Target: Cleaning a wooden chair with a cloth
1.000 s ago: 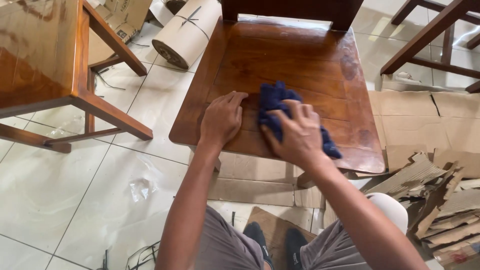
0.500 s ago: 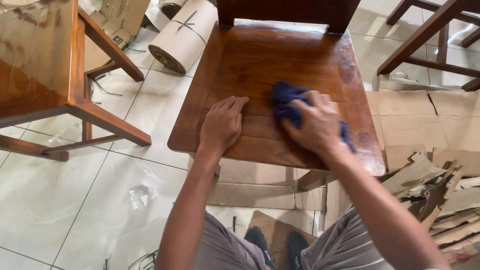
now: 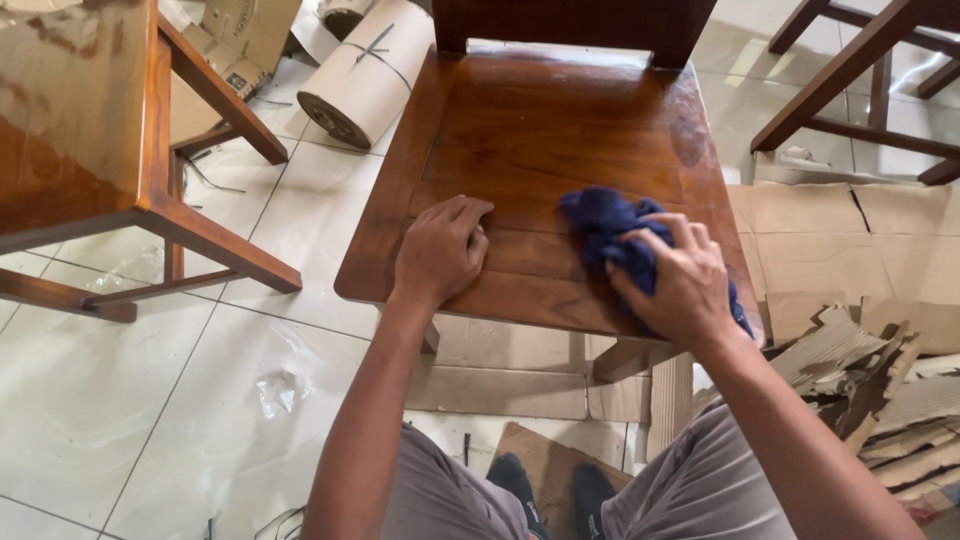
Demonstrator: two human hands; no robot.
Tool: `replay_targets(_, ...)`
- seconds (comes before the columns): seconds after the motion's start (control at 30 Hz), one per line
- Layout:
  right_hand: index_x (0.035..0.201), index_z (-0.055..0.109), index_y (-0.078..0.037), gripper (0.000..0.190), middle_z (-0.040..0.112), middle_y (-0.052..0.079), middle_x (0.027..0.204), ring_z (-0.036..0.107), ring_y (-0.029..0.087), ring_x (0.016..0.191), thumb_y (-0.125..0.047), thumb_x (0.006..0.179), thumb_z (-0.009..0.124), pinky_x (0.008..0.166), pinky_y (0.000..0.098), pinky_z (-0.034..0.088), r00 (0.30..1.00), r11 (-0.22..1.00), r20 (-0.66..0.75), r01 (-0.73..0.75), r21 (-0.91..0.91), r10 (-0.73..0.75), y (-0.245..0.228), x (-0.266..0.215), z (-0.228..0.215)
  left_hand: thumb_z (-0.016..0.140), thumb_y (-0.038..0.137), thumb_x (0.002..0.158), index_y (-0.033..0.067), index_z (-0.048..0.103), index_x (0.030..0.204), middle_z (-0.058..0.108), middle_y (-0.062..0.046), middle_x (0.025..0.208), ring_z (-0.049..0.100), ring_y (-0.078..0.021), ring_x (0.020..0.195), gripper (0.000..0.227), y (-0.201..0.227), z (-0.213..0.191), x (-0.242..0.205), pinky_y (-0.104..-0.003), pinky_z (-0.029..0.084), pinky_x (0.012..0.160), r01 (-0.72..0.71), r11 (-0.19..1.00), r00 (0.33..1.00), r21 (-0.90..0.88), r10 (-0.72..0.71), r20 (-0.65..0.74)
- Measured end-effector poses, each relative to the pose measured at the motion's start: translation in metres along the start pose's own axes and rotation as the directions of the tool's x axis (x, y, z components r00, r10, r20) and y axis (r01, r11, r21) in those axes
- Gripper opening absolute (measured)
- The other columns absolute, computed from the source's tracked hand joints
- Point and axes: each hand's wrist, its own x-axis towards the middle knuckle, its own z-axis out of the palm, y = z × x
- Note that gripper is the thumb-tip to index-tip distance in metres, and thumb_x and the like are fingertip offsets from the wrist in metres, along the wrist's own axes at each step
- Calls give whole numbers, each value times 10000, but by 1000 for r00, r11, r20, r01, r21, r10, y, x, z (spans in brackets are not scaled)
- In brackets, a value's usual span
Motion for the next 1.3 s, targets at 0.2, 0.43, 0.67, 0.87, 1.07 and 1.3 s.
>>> replay_targets(0.2,1174,681,-209,447,556,104,1235,572,395,1086,-481,827,753,815,513,503,998,999,-53,-30,-41,28,-59,36,0,616,353,972,176,700,1236,699,-97,1222,625,-315,1257,329,7,-10,7,-472,469,1088,60,994,993,-89,-50,106)
replay_targets(0.43,1167,665,-269,453,547,74,1323,572,367,1167,-502,784,729,905,479,478,972,959,78,202,201,-221,-58,-19,-29,598,388,989,181,673,1292,667,-86,1305,573,-310,1326,374,8,-21,1,-471,425,1135,72,992,984,-102,-54,171)
replay_targets(0.67,1192,681,-246,447,564,89,1259,604,390,1092,-514,840,741,803,503,528,1000,998,-21,-13,-67,12,-8,27,-5,601,423,995,167,686,1276,679,-93,1301,583,-299,1321,389,12,-19,5,-467,425,1137,85,992,982,-91,-68,176)
replay_targets(0.87,1170,693,-287,454,554,54,1297,568,362,1134,-604,845,674,868,503,497,990,987,64,120,103,-126,-80,8,-27,615,400,994,170,692,1272,685,-89,1285,588,-292,1313,368,9,-20,2,-456,441,1123,91,990,984,-105,-73,163)
replay_targets(1.07,1129,702,-272,355,579,44,1269,589,334,1135,-477,840,715,839,473,517,991,991,17,131,40,-131,-14,9,7,613,406,990,177,691,1272,682,-84,1289,586,-293,1315,371,6,-17,1,-456,444,1123,93,991,984,-93,-77,159)
replay_targets(1.3,1303,643,-305,504,540,69,1249,565,352,1083,-455,828,721,820,480,492,1000,996,13,-8,-93,9,-40,74,32,563,341,1026,164,650,1337,700,-100,1210,655,-290,1207,368,2,-8,3,-444,515,1045,125,986,991,-111,-119,53)
